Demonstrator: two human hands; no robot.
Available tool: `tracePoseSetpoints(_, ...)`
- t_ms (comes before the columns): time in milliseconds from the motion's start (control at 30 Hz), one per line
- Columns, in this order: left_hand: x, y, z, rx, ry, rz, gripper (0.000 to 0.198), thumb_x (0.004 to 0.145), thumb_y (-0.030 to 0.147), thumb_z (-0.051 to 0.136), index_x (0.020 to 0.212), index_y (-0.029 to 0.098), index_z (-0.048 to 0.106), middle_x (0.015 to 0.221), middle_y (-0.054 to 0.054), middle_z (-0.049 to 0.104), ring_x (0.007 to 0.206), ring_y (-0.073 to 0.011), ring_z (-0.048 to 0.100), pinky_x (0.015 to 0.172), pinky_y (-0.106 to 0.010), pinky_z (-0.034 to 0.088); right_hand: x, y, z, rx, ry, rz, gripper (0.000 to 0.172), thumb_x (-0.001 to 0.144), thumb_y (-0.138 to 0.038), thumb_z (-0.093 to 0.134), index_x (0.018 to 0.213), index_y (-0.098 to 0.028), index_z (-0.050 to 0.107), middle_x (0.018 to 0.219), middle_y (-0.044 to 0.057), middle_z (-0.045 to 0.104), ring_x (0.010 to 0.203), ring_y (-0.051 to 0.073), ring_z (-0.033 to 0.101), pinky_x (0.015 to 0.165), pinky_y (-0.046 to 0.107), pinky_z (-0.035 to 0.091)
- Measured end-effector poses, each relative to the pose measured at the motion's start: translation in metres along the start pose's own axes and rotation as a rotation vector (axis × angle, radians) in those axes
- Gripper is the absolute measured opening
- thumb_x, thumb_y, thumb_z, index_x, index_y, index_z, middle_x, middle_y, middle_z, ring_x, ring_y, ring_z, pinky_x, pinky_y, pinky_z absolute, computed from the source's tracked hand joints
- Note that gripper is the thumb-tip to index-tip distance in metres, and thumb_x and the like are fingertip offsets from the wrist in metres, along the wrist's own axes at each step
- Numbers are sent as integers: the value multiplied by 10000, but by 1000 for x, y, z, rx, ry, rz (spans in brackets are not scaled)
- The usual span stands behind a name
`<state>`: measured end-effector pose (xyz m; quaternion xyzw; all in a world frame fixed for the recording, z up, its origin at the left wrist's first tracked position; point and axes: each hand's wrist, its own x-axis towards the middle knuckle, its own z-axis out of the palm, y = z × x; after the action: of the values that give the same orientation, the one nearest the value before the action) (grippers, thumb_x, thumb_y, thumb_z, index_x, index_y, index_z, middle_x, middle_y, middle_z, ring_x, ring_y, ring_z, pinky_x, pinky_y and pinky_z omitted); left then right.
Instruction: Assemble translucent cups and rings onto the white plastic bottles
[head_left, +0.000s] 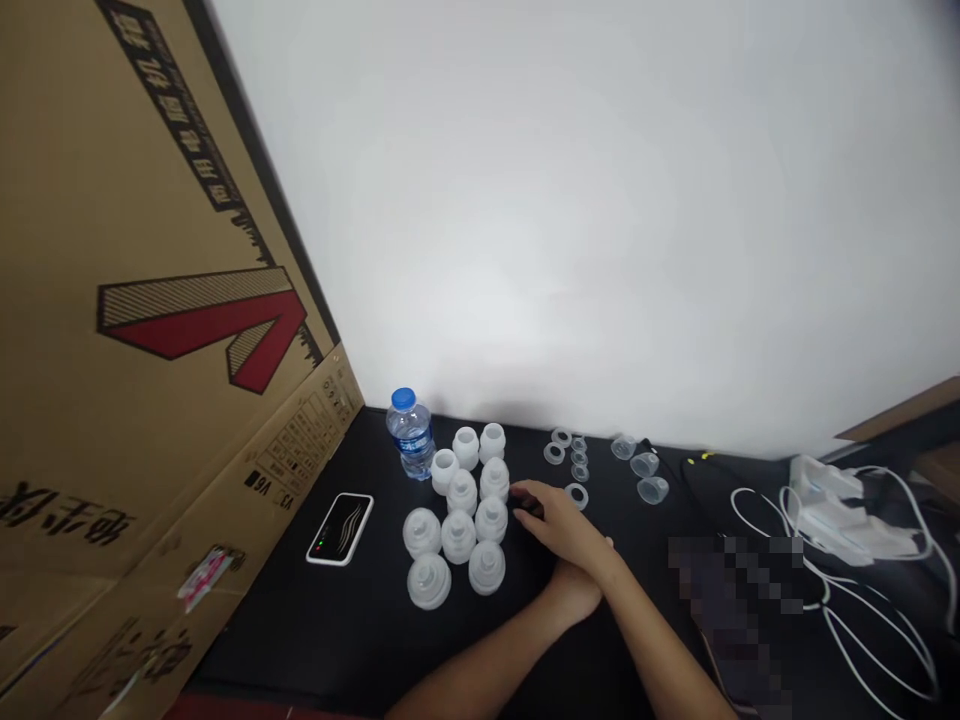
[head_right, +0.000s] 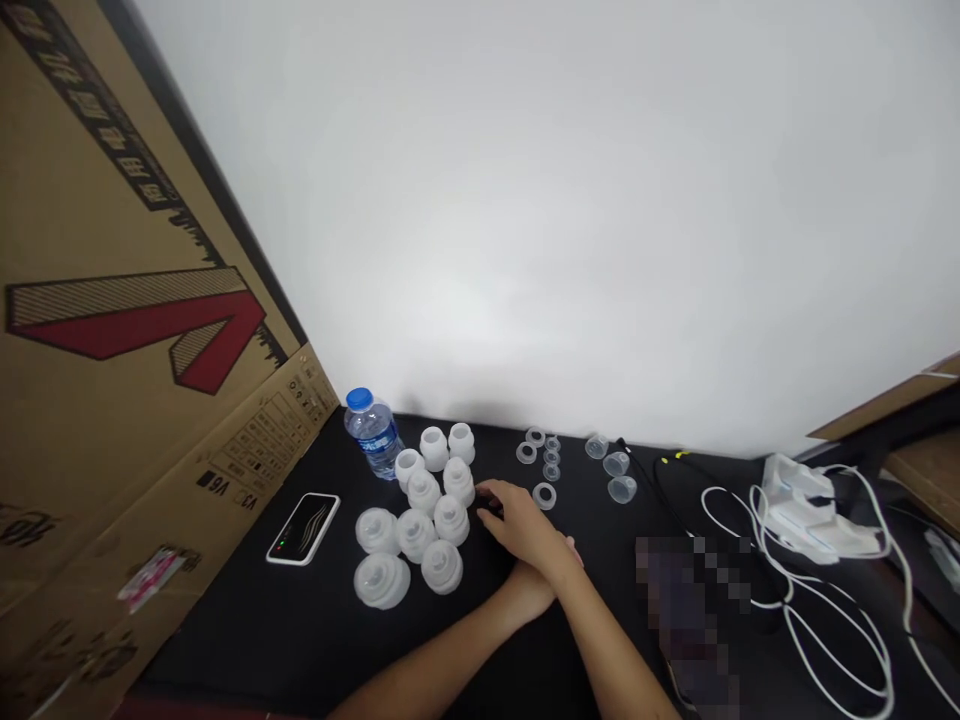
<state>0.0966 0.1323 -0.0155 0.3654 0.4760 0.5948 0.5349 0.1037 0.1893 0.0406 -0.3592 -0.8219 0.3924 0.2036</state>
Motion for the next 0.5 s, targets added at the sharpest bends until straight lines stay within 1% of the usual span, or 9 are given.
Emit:
tracePoseSetpoints(33, -2, 2, -2, 30, -61, -21, 338, 941, 588, 690, 784, 290, 661, 696, -45, 645, 756, -272, 636, 706, -419, 570, -1, -1, -4, 36, 9, 10, 280, 954, -230, 678, 1217, -252, 772, 1172, 78, 820, 986, 271, 774, 888, 421, 623)
tracePoseSetpoints(100, -6, 6, -5, 84, -159, -54, 366, 942, 529, 663, 689, 271, 609, 621, -29, 596, 647, -238, 587, 634, -387, 513, -2, 0, -15, 118, 57, 27, 211, 992, -310, 664, 1156, -242, 778, 1097, 72, 832, 958, 261, 782, 875, 408, 622)
tracePoseSetpoints(167, -6, 10, -8, 122, -214, -65, 407, 942, 462, 634, 600, 254, 557, 529, -3, 524, 531, -190, 512, 579, -353, 440, -4, 7, -29, 191, 126, 36, 230, 1011, -394, 658, 1126, -228, 769, 1020, 65, 833, 926, 251, 785, 866, 394, 622)
tracePoseSetpoints(233, -5, 14, -10, 166, -262, -77, 389, 959, 417, 592, 620, 226, 612, 493, 17, 503, 474, -158, 473, 566, -326, 399, -6, 19, -44, 240, 184, 67, 289, 1017, -467, 649, 1110, -215, 756, 950, 58, 828, 838, 237, 781, 782, 362, 619)
tracePoseSetpoints(267, -4, 16, -11, 192, -272, -79, 373, 974, 408, 572, 674, 208, 667, 497, 23, 515, 469, -151, 477, 568, -313, 392, -7, 26, -51, 240, 223, 83, 322, 1023, -500, 636, 1097, -209, 754, 918, 57, 823, 816, 235, 775, 754, 350, 610)
tracePoseSetpoints(333, -3, 21, -13, 255, -272, -70, 375, 1018, 410, 527, 807, 184, 740, 537, 23, 558, 498, -148, 520, 582, -292, 397, -11, 42, -63, 189, 369, 111, 401, 1024, -577, 620, 1025, -198, 753, 830, 52, 801, 727, 223, 740, 704, 338, 579)
tracePoseSetpoints(400, -4, 28, -16, 335, -259, -30, 384, 1048, 406, 510, 852, 182, 752, 606, 7, 608, 571, -158, 581, 613, -284, 420, -15, 56, -69, 126, 562, 142, 483, 1015, -642, 597, 970, -186, 748, 756, 52, 774, 678, 222, 708, 688, 340, 557)
tracePoseSetpoints(467, -5, 35, -20, 445, -239, 55, 341, 1057, 363, 515, 870, 196, 747, 724, -22, 670, 678, -183, 636, 662, -297, 463, -18, 67, -70, 68, 693, 176, 523, 1003, -675, 586, 933, -182, 747, 711, 52, 754, 659, 225, 693, 685, 346, 544)
tracePoseSetpoints(500, -6, 39, -21, 531, -220, 133, 297, 1055, 323, 522, 900, 206, 747, 817, -41, 702, 752, -200, 657, 714, -316, 492, -19, 70, -69, 50, 718, 191, 523, 996, -675, 588, 922, -183, 748, 706, 54, 753, 657, 228, 693, 685, 348, 541)
